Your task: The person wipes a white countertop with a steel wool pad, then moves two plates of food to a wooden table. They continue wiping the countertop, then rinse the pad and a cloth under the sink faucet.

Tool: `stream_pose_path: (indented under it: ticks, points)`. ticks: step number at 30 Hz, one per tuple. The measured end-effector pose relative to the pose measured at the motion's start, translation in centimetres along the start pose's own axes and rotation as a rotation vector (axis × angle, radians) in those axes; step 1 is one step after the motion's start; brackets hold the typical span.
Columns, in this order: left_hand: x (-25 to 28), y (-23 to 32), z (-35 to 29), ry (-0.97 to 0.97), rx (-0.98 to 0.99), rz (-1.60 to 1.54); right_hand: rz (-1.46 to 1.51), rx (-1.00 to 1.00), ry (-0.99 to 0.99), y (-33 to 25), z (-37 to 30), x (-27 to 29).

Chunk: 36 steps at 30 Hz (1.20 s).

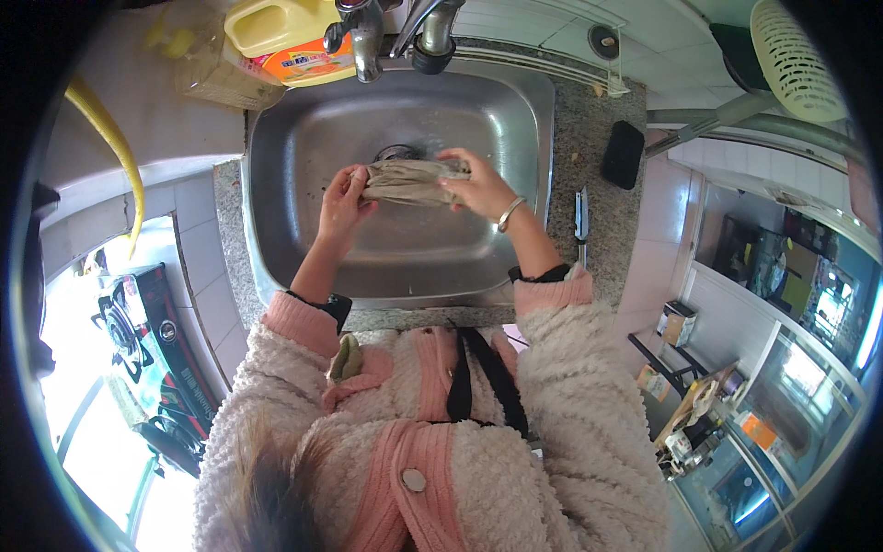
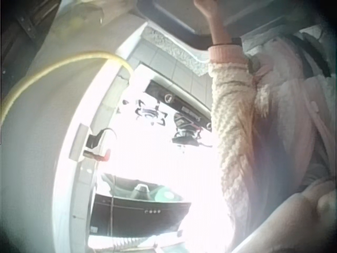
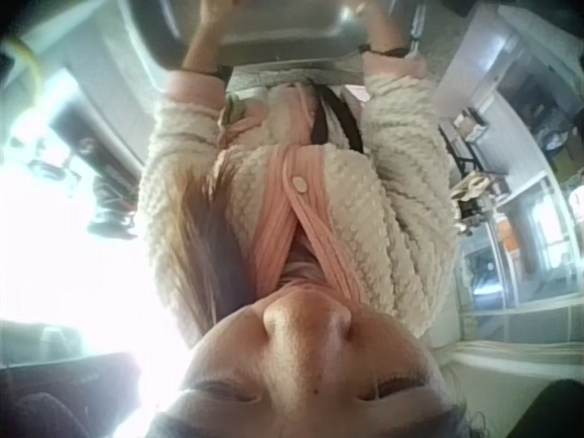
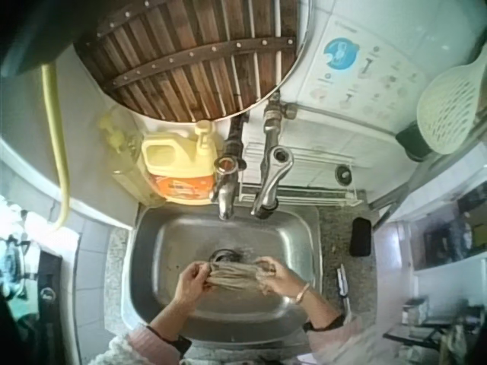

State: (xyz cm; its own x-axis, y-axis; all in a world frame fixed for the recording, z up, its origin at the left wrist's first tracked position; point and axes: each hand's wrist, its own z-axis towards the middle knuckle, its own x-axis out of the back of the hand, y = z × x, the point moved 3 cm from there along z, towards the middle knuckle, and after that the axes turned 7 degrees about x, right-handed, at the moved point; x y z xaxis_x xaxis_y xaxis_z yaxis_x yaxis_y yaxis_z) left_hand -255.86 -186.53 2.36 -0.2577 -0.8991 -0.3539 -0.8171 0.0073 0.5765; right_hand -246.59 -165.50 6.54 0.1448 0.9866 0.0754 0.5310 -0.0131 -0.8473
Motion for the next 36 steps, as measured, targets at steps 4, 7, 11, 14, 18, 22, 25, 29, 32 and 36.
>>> stream_pose_path:
  ticks: [4, 7, 11, 14, 18, 22, 25, 29, 32, 36]
  points:
    - [-1.8, -4.1, 3.7, 0.013, 0.313, -0.518, -0.438, 0.692, 0.192, -4.0, -2.2, -6.5]
    - [-5.5, -3.9, 3.2, -0.55, 0.139, -0.575, -0.543, 0.43, 0.275, -5.3, -2.1, -8.1]
    - [-7.9, -4.1, 0.7, 0.051, 0.233, -0.55, -0.476, 0.347, 0.613, -5.8, -0.4, -6.1]
    - [-7.6, -2.1, 0.0, 0.087, 0.321, -0.251, -0.567, 0.356, 0.771, -4.5, 0.2, -5.4]
    - [-7.0, -1.6, 1.0, 0.043, 0.351, -0.462, -0.546, 0.383, 0.573, -2.5, 0.3, -7.1]
    - [-7.4, -4.6, 0.7, 0.12, 0.45, -0.411, -0.455, 0.36, 0.782, -2.6, -0.4, -6.8]
    - [-7.0, -3.5, 1.2, -0.139, 0.194, -0.625, -0.588, 0.424, 0.551, -3.3, 0.1, -7.7]
    - [-6.7, -3.6, -0.6, 0.036, 0.414, -0.466, -0.523, 0.361, 0.546, -2.4, 1.1, -6.7]
    - [-6.9, -3.0, -2.0, -0.025, 0.409, -0.219, -0.491, 0.278, 0.564, -0.7, 2.2, -3.9]
    - [-3.7, -0.1, -2.0, -0.048, 0.378, -0.154, -0.355, -0.008, 0.399, 1.0, 2.8, -0.4]
